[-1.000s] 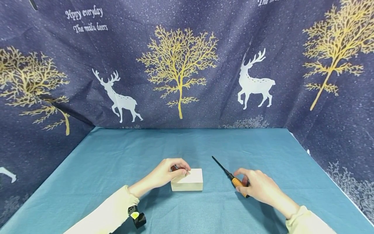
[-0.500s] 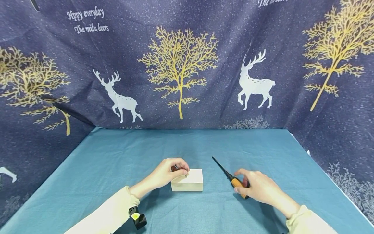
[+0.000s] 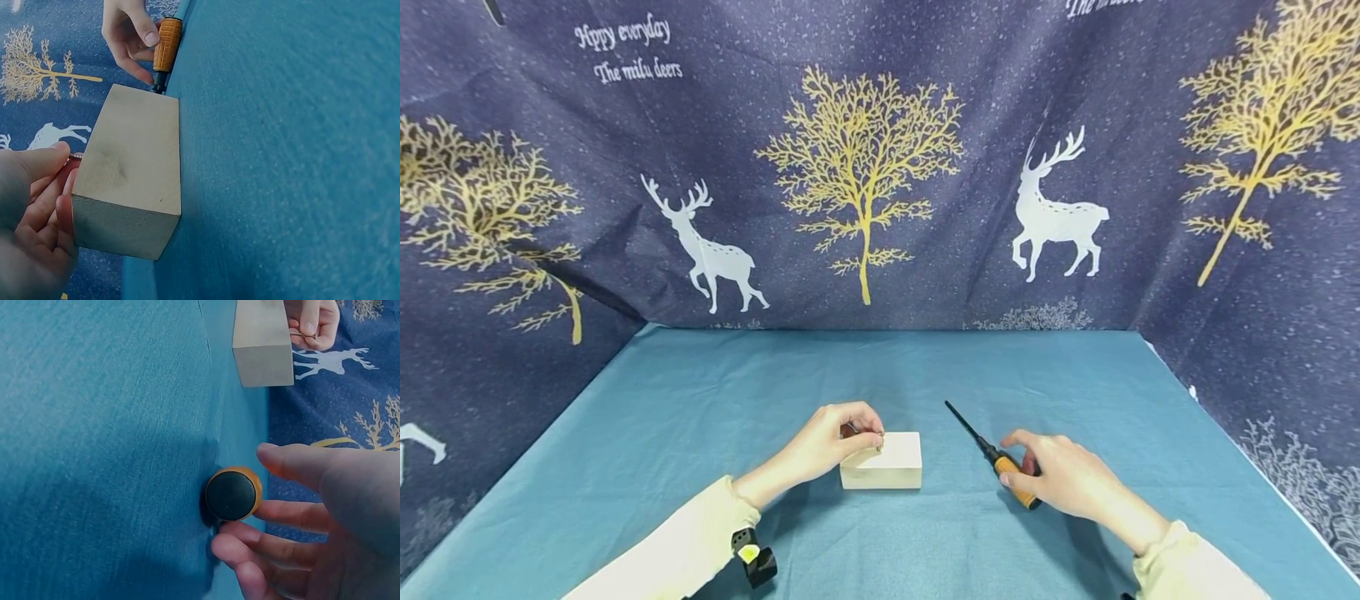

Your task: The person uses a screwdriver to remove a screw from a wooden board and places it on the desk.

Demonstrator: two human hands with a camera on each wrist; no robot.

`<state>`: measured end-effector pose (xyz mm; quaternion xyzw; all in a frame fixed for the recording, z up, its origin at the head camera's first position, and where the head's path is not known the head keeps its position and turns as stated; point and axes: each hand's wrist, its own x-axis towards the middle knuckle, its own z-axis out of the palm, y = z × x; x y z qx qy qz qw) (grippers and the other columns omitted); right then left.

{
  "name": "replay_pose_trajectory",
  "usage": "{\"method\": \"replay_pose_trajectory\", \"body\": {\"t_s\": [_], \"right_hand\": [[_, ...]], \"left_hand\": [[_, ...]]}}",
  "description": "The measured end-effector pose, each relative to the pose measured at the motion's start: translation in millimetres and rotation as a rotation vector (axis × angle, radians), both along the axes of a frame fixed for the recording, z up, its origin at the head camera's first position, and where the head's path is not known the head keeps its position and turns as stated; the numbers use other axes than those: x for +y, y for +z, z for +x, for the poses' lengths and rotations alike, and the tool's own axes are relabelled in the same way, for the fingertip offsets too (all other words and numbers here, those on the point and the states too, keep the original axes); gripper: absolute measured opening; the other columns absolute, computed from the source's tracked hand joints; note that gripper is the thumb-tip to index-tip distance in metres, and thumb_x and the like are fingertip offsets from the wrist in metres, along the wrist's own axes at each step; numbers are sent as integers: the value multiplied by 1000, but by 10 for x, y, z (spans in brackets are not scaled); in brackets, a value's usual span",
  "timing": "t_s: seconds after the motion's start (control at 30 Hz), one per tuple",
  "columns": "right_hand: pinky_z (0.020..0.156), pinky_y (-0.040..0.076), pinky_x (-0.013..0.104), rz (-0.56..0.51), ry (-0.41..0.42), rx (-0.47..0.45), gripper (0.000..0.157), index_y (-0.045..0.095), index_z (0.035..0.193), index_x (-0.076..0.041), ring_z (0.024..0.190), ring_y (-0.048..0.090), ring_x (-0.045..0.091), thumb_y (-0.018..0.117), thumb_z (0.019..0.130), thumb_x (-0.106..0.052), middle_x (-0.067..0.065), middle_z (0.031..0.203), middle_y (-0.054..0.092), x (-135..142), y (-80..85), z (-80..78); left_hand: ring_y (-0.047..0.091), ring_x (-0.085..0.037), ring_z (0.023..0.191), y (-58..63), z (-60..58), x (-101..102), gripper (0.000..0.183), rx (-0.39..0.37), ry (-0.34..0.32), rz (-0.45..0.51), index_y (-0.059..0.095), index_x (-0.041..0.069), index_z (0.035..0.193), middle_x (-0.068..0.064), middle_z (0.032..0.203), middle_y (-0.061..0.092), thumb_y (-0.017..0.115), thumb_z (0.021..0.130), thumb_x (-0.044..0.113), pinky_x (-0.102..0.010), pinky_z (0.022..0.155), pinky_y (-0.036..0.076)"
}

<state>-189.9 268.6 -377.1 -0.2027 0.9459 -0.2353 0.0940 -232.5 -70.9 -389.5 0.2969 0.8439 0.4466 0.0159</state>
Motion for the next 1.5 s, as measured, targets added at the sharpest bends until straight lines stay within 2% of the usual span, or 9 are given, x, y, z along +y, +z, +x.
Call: {"method": "replay_pose_trajectory", "body": {"t_s": [0.47, 0.67, 0.83, 1.1, 1.37, 1.5], "right_hand": [[49, 41, 22, 18, -16, -6, 50, 59, 129, -9, 59, 50, -1, 64, 93, -43, -8, 79, 61, -6, 47, -23], [49, 41, 21, 28, -12, 17, 48, 60, 128, -8, 59, 51, -2, 64, 94, -42, -10, 79, 62, -24, 74, -30], [48, 40, 21, 48, -28, 38, 48, 60, 128, -10, 57, 49, -1, 65, 93, -42, -12, 78, 62, -43, 100, -23], [49, 38, 21, 87, -45, 77, 48, 60, 128, -13, 58, 47, -3, 66, 92, -45, -14, 78, 62, -70, 135, -15], [49, 36, 20, 101, -34, 135, 44, 62, 125, -15, 58, 44, -3, 66, 92, -44, -14, 80, 61, -88, 136, -34], [49, 36, 20, 100, -33, 138, 43, 62, 124, -15, 58, 44, -3, 66, 92, -43, -14, 79, 61, -85, 141, -39]], "left_hand": [[57, -2, 75, 9, -13, 13, 6, 2, 4, -2, 68, 14, 94, 2, 85, 70, 68, 94, 20, -16, 66, 49], [59, -4, 78, 63, -1, 1, 7, -21, -13, -2, 67, 14, 96, 1, 87, 70, 66, 95, 20, -18, 66, 51], [60, -4, 78, 104, 7, -45, 6, -17, 9, 13, 68, 13, 97, -1, 88, 71, 66, 95, 18, -19, 67, 53], [60, -2, 73, 74, 35, -209, 7, 36, 37, 60, 69, 12, 96, -3, 87, 72, 70, 93, 17, -17, 66, 54], [69, -13, 73, 48, 35, -466, 11, 81, 109, 56, 75, 15, 102, 0, 91, 73, 70, 92, 17, -20, 62, 57], [72, -19, 76, 39, 15, -622, 14, 81, 143, 30, 76, 18, 105, -2, 94, 73, 69, 92, 16, -19, 63, 58]]}}
